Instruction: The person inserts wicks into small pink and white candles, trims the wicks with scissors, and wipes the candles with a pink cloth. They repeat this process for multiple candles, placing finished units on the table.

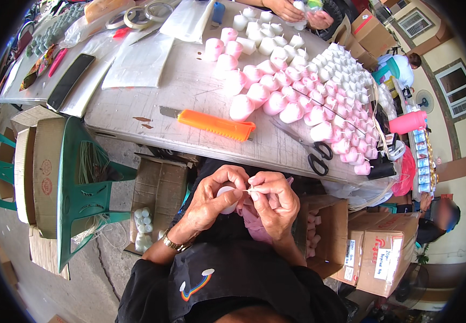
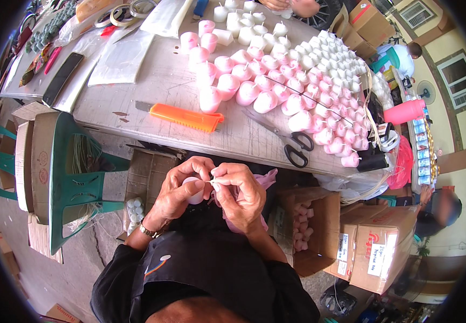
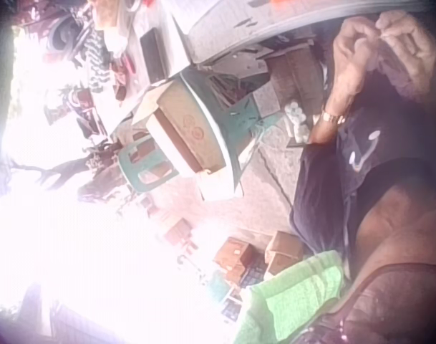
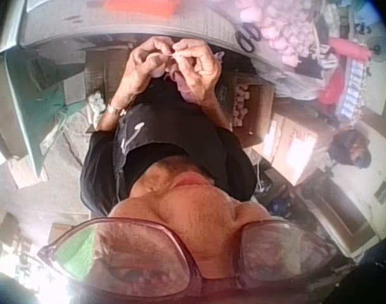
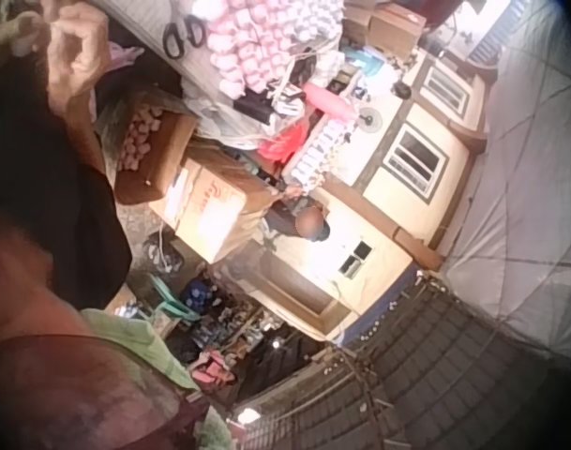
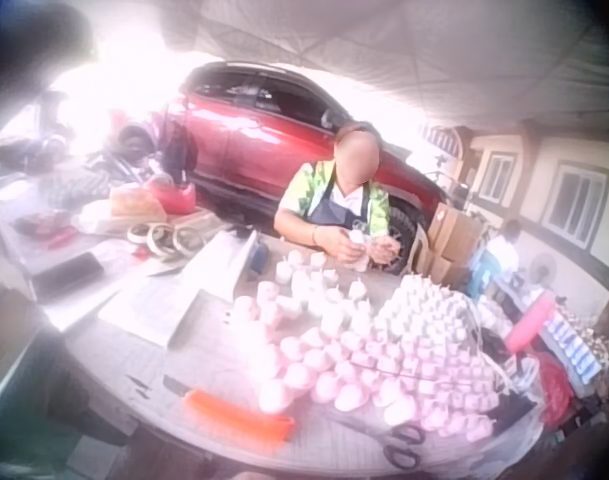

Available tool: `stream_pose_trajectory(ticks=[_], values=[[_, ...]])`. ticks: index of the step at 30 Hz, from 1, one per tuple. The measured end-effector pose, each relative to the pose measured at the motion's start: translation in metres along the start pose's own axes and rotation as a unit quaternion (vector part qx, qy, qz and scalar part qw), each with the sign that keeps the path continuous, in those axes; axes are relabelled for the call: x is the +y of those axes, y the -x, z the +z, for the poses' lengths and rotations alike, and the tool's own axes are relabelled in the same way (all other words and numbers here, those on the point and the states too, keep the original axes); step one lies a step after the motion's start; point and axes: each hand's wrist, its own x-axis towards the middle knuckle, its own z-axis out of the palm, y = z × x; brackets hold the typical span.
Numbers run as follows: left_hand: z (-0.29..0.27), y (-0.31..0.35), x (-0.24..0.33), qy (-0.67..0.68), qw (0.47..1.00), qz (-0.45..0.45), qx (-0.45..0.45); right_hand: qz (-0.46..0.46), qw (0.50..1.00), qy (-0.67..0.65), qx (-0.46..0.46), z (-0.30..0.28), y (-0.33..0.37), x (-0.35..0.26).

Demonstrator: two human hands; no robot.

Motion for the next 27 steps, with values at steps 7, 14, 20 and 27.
stream_pose_trajectory(ticks=[7, 14, 20, 27], values=[[-0.002, 0.001, 0.001, -0.058, 0.998, -0.014, 0.016, 0.085, 0.974, -0.21, -0.03, -0.001, 0.004, 0.0], [-0.001, 0.0, 0.009, -0.088, 0.996, -0.017, 0.018, 0.126, 0.94, -0.316, -0.039, -0.003, 0.003, 0.002], [0.001, -0.001, 0.015, -0.145, 0.989, 0.014, 0.025, 0.118, 0.947, -0.299, -0.007, -0.005, 0.007, 0.002], [-0.01, 0.001, 0.021, -0.189, 0.979, 0.049, 0.058, 0.103, 0.955, -0.279, -0.003, -0.005, 0.008, 0.002]])
